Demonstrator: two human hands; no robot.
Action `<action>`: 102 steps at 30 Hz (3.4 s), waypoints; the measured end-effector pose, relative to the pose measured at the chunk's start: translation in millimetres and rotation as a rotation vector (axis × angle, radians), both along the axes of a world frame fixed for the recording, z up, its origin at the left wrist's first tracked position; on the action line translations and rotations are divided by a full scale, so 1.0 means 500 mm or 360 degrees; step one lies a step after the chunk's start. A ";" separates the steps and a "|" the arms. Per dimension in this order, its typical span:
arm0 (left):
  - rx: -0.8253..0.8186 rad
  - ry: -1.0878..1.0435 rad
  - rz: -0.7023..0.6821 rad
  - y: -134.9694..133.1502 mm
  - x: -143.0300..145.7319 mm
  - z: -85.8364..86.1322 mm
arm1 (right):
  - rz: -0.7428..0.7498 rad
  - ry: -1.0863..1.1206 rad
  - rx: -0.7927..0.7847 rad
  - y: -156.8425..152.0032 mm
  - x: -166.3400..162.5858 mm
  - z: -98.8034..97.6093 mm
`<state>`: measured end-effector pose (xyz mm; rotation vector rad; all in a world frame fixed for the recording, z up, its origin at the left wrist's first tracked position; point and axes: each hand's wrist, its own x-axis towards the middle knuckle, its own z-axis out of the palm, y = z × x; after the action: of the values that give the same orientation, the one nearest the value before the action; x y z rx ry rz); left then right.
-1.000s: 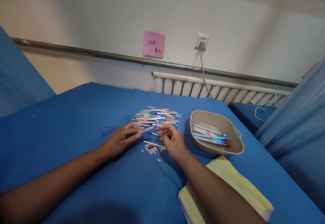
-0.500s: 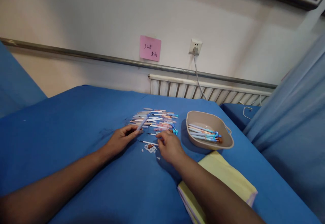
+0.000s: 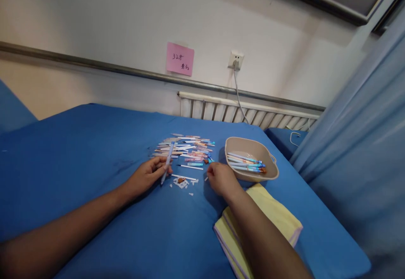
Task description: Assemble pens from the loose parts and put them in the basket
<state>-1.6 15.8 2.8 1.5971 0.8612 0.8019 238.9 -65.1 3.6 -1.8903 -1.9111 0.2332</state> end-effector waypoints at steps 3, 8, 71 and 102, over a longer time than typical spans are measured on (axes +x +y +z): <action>-0.0028 0.0004 0.0009 0.002 0.003 -0.001 | 0.0238 0.0119 0.0043 -0.011 -0.019 -0.010; 0.0041 0.0037 -0.0006 0.003 0.001 0.000 | 0.0438 0.0003 0.0013 -0.007 -0.044 -0.024; 0.0748 0.0637 -0.0438 -0.018 -0.011 0.023 | 0.0232 0.1126 0.0432 0.015 -0.049 -0.029; 0.0272 0.0290 -0.0326 0.001 -0.007 -0.003 | 0.0867 0.0250 0.0262 0.006 -0.078 -0.025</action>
<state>-4.9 16.1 1.2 1.8978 0.7566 0.6038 199.7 -62.3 -9.1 -1.1808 -2.2180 0.3630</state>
